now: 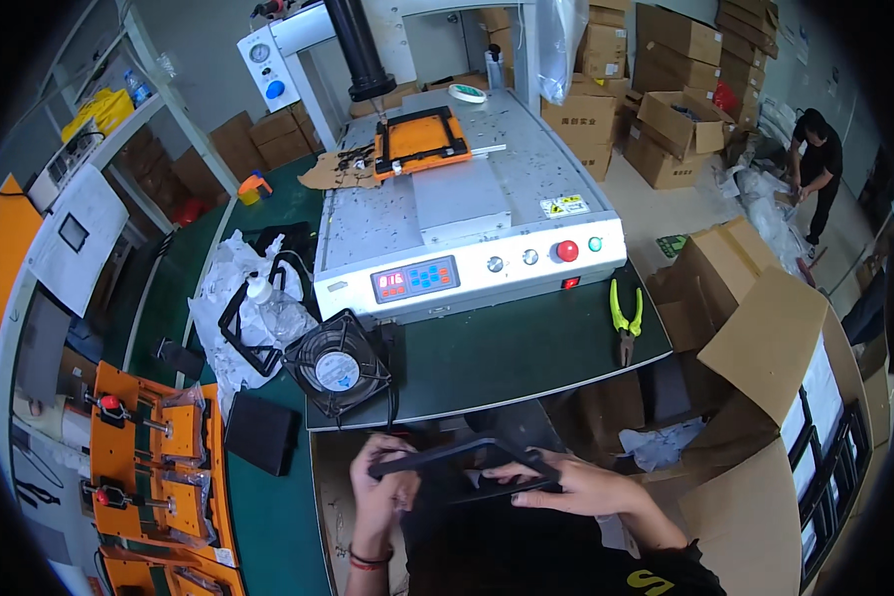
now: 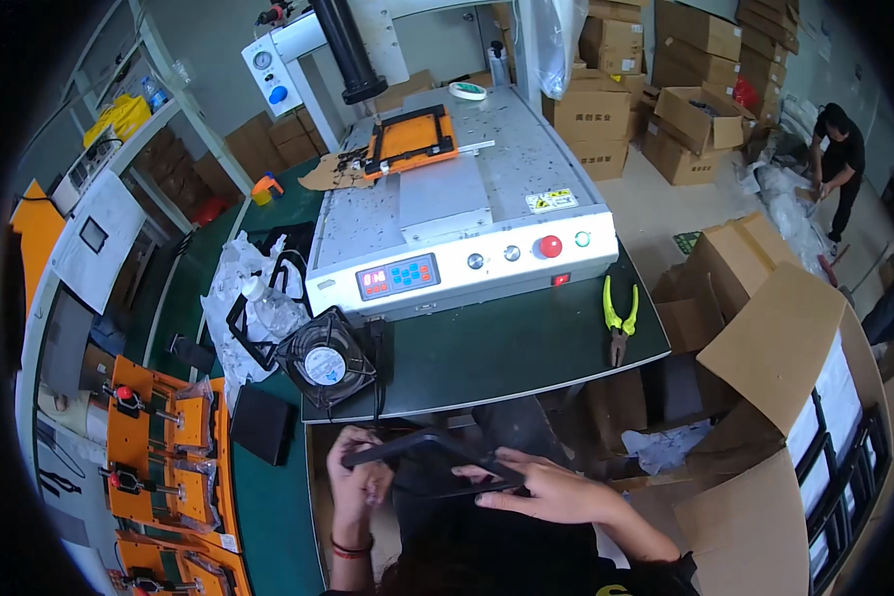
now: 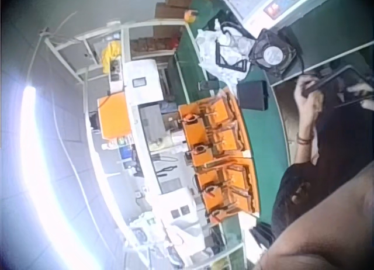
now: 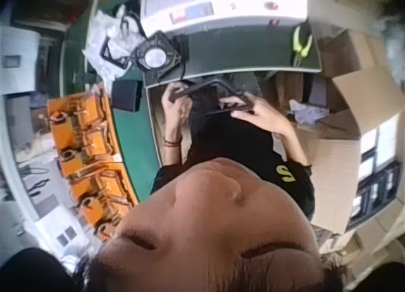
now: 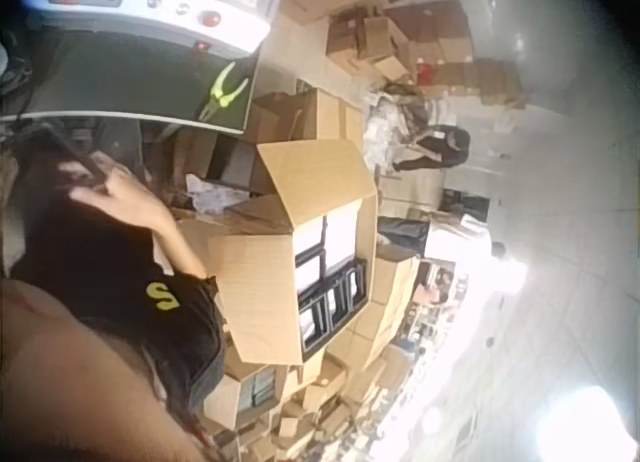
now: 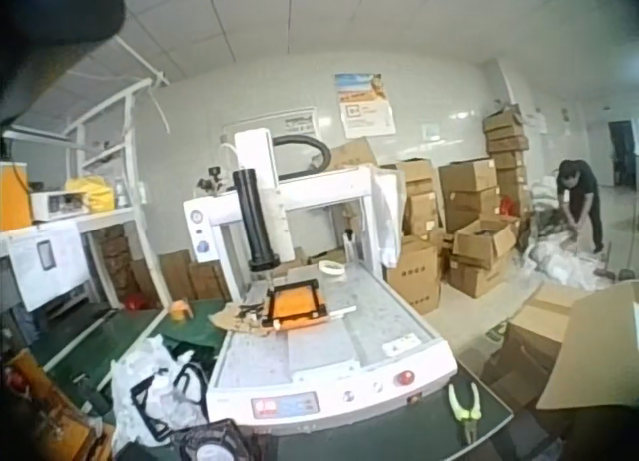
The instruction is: The person assembles electronic devices by placing black rectangular units into orange clamping jigs and operating a press machine. They retrieve frames from a cardboard box, fit them onto the units, and place the assembled items into the box. The process involves repetitive handling of the units and frames.
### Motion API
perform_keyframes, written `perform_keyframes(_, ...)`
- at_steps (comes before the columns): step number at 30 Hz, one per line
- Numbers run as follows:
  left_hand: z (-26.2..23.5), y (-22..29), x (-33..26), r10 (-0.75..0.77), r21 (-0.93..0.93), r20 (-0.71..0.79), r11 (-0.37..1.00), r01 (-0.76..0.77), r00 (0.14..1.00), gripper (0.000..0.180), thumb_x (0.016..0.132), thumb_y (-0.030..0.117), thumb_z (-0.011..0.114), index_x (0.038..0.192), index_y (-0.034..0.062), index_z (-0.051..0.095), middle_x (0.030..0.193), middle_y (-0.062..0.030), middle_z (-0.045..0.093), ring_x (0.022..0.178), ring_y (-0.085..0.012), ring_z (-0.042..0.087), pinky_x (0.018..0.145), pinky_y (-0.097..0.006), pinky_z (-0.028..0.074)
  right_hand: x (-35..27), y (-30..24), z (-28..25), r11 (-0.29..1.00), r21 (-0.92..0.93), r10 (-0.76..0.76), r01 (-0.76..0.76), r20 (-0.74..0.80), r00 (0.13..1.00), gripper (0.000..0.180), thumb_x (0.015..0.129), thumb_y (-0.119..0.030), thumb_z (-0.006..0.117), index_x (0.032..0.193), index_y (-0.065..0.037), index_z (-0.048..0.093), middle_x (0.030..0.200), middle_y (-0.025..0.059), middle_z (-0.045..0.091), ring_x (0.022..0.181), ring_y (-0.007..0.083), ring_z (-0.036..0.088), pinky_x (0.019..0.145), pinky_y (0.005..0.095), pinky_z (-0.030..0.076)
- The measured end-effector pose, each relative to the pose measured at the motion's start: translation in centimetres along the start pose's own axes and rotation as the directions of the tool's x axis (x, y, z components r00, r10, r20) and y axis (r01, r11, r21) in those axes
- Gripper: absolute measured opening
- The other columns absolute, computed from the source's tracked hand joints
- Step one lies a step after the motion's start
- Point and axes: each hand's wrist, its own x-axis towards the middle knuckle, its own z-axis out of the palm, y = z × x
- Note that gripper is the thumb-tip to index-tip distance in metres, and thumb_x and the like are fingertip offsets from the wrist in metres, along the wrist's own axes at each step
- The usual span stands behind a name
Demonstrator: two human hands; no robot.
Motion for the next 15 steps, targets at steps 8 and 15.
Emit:
perform_keyframes(8,-3.1,5.2,-1.5,0.076,0.470,-0.032,0.881,-0.052,0.997,0.008,0.093,0.005,0.054,0.095,-0.0019,0.052,0.066,-0.0025,0.054,0.039,-0.0021,0.039,0.034,-0.017,0.028,1.7,2.3,-0.1,0.907,0.349,0.152,-0.235,0.249,0.956,0.036,0.096,-0.022,0.054,0.126,-0.001,0.054,0.083,0.0091,0.065,0.068,0.0117,0.062,0.062,0.0251,0.052)
perform_keyframes(15,-2.1,6.0,0.5,0.146,0.699,-0.130,0.715,-0.013,0.981,0.018,0.086,0.000,0.062,0.102,-0.0039,0.056,0.066,-0.0026,0.056,0.046,-0.0052,0.049,0.041,-0.020,0.037,1.9,4.6,4.4,0.528,0.820,0.164,-0.223,0.160,0.973,0.030,0.098,-0.016,0.050,0.119,0.004,0.057,0.098,0.0127,0.066,0.090,0.0182,0.066,0.079,0.0298,0.056)
